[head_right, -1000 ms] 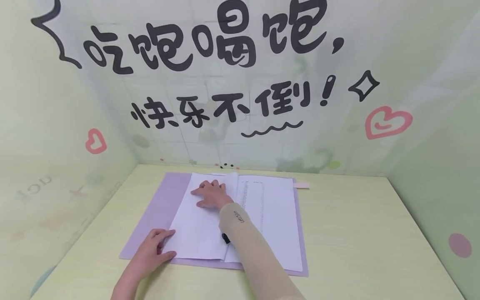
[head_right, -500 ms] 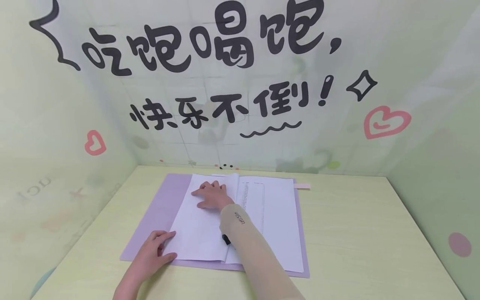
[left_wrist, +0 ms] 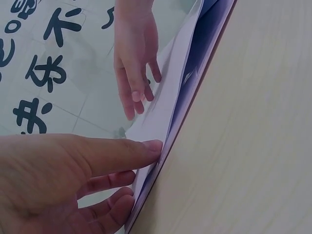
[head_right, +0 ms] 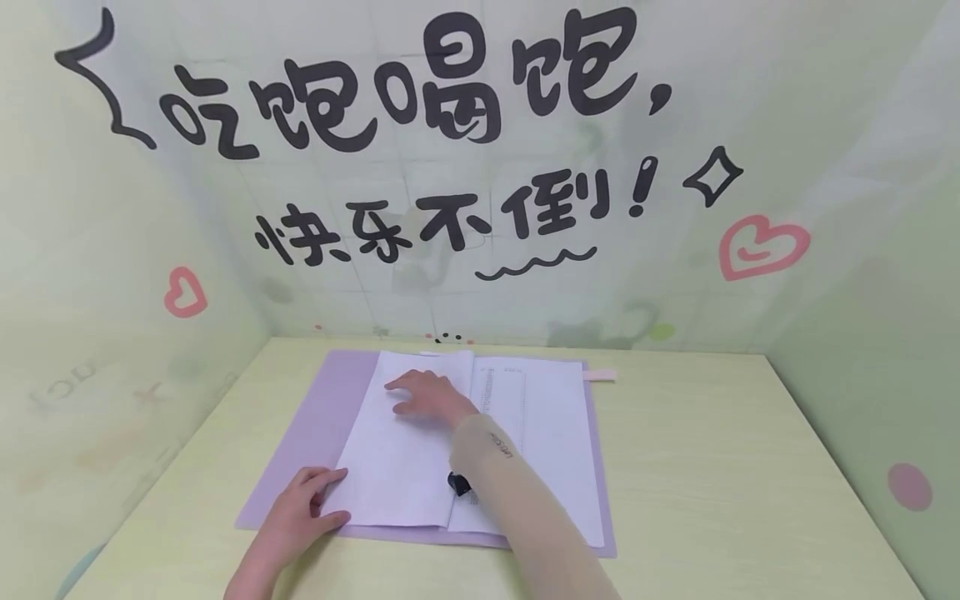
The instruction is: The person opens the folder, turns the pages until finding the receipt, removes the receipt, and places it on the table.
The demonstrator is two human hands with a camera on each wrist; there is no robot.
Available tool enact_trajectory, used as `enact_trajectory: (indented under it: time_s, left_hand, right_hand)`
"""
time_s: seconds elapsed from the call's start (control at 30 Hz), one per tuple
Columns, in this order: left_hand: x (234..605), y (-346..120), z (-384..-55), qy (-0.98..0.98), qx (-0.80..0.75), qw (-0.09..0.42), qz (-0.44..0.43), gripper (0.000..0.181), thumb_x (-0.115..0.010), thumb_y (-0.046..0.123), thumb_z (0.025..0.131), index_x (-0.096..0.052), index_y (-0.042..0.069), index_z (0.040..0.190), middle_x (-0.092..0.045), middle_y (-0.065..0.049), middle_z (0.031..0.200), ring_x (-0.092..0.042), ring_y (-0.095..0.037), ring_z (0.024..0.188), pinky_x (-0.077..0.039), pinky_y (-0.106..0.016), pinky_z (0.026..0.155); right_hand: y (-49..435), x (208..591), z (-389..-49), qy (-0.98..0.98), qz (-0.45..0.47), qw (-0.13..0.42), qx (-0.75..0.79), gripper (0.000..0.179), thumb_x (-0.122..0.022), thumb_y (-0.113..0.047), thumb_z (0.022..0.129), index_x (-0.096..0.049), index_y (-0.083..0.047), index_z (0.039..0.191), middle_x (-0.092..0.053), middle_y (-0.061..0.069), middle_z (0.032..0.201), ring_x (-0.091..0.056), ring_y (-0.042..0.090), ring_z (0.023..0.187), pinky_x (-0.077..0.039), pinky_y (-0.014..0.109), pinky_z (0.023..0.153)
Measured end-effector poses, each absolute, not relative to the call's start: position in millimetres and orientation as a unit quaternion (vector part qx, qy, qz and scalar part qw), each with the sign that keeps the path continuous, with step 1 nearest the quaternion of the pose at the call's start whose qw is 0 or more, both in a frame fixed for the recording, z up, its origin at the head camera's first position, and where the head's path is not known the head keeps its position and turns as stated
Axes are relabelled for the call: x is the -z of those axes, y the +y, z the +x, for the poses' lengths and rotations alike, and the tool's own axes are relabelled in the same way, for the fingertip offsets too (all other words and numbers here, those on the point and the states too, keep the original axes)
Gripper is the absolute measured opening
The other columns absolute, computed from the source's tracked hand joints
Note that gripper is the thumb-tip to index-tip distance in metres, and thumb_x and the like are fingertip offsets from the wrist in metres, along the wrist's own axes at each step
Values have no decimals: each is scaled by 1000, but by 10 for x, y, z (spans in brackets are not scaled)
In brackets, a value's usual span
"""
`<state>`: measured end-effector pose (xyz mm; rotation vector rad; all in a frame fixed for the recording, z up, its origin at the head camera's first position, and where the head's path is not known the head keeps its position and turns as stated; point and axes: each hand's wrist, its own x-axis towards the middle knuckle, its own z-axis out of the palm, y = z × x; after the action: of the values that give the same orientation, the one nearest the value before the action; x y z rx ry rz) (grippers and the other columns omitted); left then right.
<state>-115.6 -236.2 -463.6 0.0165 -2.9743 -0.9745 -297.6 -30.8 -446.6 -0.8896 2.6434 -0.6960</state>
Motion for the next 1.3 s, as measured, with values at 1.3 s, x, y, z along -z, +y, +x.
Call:
enact_trajectory:
  time_s: [1.3]
  left_hand:
    - [4606, -2367, -1148, -949, 316, -9, 2, 60, -82, 13, 75, -62, 3, 131, -56, -13, 126, -43, -10, 78, -36, -21, 65]
  right_hand:
    - [1980, 4640, -2342, 914, 21, -25, 405, 54, -59, -14, 96, -42, 4, 144, -50, 33, 125, -53, 45, 114, -47, 55, 98]
